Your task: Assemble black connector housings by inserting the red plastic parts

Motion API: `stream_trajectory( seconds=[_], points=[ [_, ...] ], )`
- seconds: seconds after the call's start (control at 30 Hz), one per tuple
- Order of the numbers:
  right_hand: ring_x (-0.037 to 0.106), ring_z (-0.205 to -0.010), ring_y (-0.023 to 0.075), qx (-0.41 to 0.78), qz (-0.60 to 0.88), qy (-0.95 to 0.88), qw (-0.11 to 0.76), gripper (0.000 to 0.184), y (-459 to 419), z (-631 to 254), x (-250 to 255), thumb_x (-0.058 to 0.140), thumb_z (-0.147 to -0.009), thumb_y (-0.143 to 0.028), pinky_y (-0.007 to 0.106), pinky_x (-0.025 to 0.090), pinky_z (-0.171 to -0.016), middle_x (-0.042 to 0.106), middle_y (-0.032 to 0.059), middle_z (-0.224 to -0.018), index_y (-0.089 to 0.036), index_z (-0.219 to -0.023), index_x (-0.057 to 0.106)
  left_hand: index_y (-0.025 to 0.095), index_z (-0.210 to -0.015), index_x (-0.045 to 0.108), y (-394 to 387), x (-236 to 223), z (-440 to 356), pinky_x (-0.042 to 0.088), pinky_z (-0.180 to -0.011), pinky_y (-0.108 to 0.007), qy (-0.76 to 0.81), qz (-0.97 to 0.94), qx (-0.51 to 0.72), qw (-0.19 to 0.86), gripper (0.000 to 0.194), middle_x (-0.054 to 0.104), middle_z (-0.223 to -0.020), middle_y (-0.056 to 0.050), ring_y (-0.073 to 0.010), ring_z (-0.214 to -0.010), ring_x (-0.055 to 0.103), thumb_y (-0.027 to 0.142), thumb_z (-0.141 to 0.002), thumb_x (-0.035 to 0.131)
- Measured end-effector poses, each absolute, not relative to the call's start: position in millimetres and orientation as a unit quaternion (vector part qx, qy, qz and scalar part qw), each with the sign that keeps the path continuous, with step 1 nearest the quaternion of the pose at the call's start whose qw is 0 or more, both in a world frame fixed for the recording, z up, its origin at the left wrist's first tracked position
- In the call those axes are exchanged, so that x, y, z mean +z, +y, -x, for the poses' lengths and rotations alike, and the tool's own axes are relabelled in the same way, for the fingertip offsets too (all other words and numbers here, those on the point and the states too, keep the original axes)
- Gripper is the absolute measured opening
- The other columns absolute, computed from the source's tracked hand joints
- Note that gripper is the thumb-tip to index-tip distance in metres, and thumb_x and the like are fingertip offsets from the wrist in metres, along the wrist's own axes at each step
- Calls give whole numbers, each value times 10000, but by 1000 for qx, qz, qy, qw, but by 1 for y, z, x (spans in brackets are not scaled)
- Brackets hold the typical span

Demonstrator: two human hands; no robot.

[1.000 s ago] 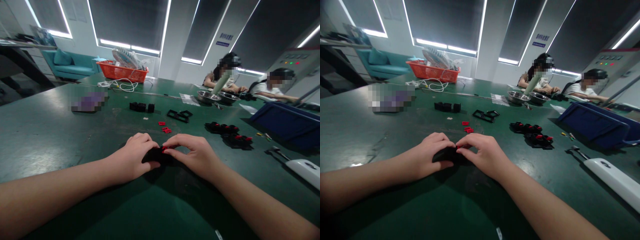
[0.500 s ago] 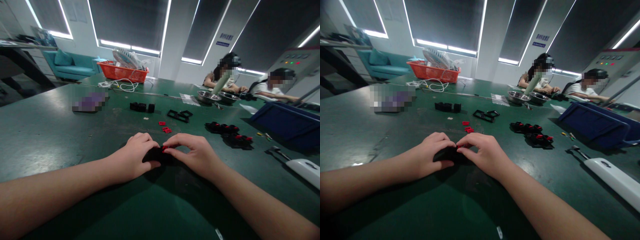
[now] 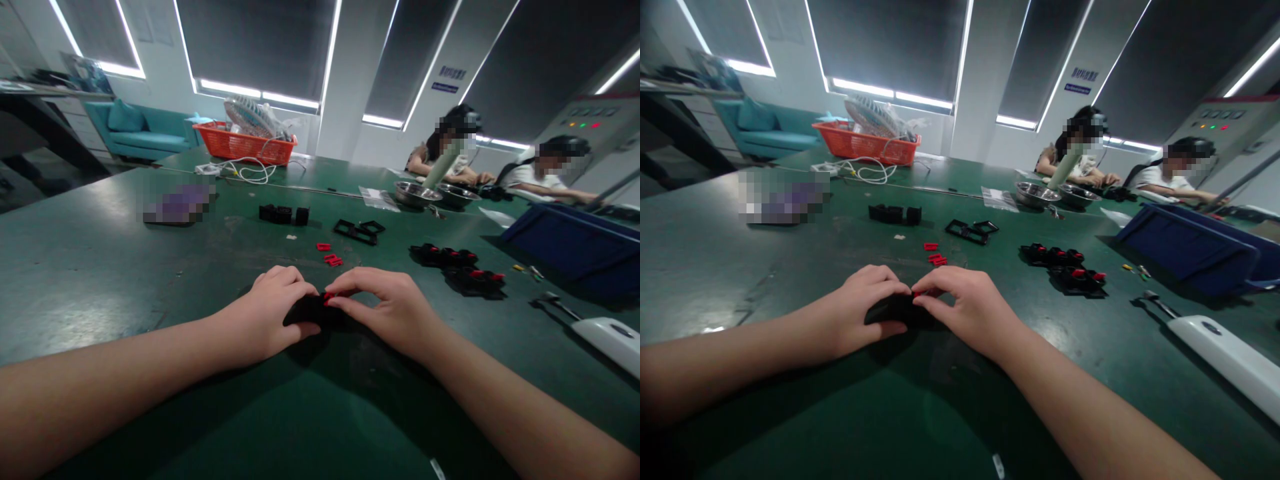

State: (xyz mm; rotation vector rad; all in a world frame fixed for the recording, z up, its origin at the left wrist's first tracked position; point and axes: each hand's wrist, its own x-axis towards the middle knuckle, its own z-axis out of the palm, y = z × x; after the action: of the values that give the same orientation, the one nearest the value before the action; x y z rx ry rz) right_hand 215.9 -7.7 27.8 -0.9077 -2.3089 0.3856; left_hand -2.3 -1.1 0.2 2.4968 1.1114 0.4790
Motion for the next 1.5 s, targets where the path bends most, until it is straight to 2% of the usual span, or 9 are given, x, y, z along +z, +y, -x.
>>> stream_trajectory(
  seconds=[0.5,1.5],
  points=[
    [715,-789,146,157,357,-869,303,104,-9,-215,30,667,-843,-125,257,552,-753,764,14,-864,-198,-895,719,197,-1112,649,-2,3,2,439,-986,-484,394,-884,167,186,302,595,-1096,-94,-300,-1108,506,305,-833,694],
    [716,-788,145,159,361,-867,305,108,-9,-215,30,663,-842,-124,251,555,-757,765,15,-859,-199,-892,722,189,-1116,641,-2,2,2,438,-978,-482,393,-886,162,188,301,585,-1088,-95,-296,-1096,503,302,-840,681]
  ],
)
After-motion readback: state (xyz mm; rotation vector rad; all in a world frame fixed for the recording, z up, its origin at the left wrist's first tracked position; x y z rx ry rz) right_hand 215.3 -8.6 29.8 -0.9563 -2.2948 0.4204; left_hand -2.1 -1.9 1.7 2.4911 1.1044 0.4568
